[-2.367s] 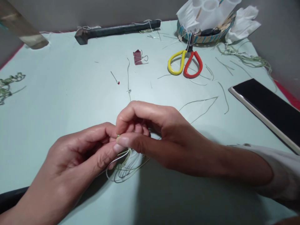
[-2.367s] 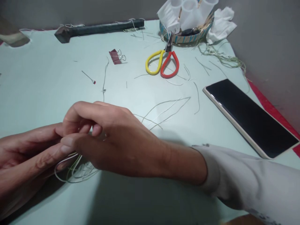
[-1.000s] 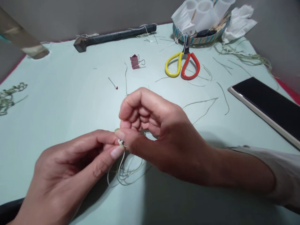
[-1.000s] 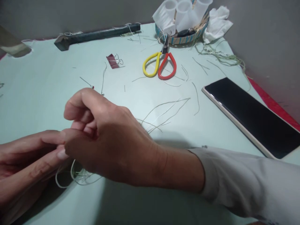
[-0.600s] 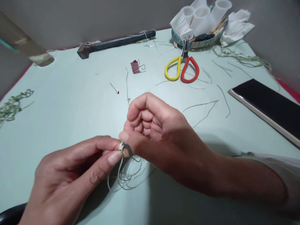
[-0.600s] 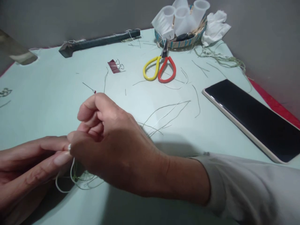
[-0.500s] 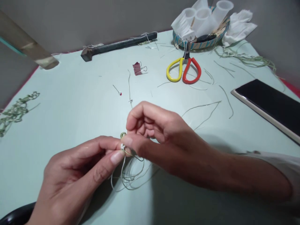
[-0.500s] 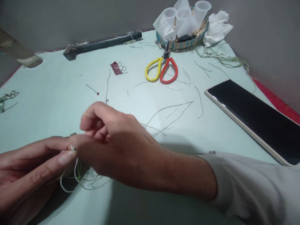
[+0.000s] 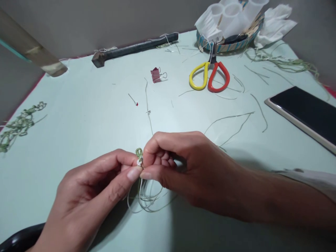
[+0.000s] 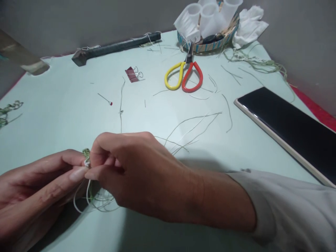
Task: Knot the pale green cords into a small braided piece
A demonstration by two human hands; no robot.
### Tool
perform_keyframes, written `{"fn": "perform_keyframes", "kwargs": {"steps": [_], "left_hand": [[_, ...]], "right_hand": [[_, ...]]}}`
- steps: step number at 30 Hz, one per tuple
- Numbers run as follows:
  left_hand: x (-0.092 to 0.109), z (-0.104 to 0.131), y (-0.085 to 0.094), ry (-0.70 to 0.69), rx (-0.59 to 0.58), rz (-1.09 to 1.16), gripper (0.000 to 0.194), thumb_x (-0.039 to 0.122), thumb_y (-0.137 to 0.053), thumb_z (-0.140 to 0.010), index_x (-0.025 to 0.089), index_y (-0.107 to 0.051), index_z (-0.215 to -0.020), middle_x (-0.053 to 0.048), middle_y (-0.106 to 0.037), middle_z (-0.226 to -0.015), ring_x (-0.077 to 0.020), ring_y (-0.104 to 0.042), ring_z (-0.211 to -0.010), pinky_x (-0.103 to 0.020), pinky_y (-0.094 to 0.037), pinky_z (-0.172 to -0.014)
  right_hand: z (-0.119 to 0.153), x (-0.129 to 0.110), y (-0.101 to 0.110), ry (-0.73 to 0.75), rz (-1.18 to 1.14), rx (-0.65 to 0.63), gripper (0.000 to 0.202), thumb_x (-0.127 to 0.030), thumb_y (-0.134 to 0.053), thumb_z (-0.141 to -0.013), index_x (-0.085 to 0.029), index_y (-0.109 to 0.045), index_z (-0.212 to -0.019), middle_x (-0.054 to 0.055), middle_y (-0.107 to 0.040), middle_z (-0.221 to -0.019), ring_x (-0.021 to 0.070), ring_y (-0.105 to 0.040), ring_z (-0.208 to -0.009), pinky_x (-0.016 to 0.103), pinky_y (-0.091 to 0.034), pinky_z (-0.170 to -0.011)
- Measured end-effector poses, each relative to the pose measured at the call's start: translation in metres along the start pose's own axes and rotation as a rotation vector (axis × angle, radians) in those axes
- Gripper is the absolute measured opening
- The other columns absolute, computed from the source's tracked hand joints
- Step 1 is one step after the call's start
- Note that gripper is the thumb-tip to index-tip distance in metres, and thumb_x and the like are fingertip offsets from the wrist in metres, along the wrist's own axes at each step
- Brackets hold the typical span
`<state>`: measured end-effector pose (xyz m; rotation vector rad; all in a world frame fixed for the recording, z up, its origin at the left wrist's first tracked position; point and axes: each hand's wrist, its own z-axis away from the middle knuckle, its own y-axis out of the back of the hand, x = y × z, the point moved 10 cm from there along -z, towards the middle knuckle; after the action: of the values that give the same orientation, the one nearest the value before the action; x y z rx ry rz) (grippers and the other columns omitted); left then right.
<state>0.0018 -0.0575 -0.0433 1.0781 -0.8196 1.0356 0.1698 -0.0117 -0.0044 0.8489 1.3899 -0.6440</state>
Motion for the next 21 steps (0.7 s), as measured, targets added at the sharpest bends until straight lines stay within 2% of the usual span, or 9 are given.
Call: {"fn": "perform_keyframes", "kwargs": {"steps": [4, 9, 13, 17, 21], "left_hand": [[0.001, -0.005, -0.003, 0.002, 0.018, -0.085, 0.019, 0.051, -0.075, -0.087, 0.033, -0.075, -0.091, 0.000, -0.058, -0.066, -0.0169, -0.050, -0.058, -0.025, -0.038, -0.044], [0.012, -0.009, -0.012, 0.001, 0.015, -0.117, 0.028, 0.058, -0.075, -0.082, 0.030, -0.075, -0.077, 0.004, -0.042, -0.050, -0.0109, -0.032, -0.042, -0.021, -0.025, -0.034], [0.010, -0.009, -0.013, 0.056, 0.009, -0.114, 0.027, 0.054, -0.078, -0.079, 0.028, -0.074, -0.075, 0.005, -0.041, -0.051, -0.0106, -0.029, -0.042, -0.021, -0.024, -0.034], [0.010, -0.009, -0.018, 0.088, -0.033, -0.116, 0.040, 0.063, -0.071, -0.083, 0.025, -0.070, -0.072, 0.005, -0.037, -0.052, -0.0106, -0.027, -0.046, -0.021, -0.023, -0.037], [0.012, -0.012, -0.023, 0.089, -0.082, -0.100, 0.043, 0.062, -0.063, -0.089, 0.022, -0.067, -0.074, 0.007, -0.032, -0.057, -0.0108, -0.026, -0.050, -0.021, -0.025, -0.042]], "right_hand": [[0.001, -0.002, 0.000, 0.027, 0.108, 0.002, 0.013, -0.017, -0.065, -0.091, -0.019, -0.064, -0.078, -0.010, -0.055, -0.064, 0.0027, -0.047, -0.059, 0.016, -0.038, -0.055], [0.002, -0.009, -0.002, 0.098, 0.211, -0.033, 0.015, -0.005, -0.058, -0.087, -0.018, -0.062, -0.080, -0.007, -0.057, -0.069, 0.0056, -0.045, -0.062, 0.018, -0.038, -0.059], [0.003, -0.009, -0.005, 0.132, 0.211, -0.073, 0.016, -0.006, -0.055, -0.088, -0.019, -0.058, -0.079, -0.005, -0.059, -0.073, 0.0074, -0.046, -0.067, 0.020, -0.039, -0.063], [0.002, -0.006, -0.007, 0.138, 0.200, -0.098, 0.017, -0.013, -0.058, -0.092, -0.019, -0.055, -0.076, -0.005, -0.057, -0.074, 0.0077, -0.047, -0.068, 0.021, -0.039, -0.065], [-0.005, 0.002, -0.005, 0.036, 0.188, -0.102, 0.015, -0.019, -0.064, -0.094, -0.020, -0.060, -0.079, -0.004, -0.062, -0.079, 0.0082, -0.053, -0.072, 0.022, -0.041, -0.073]]}}
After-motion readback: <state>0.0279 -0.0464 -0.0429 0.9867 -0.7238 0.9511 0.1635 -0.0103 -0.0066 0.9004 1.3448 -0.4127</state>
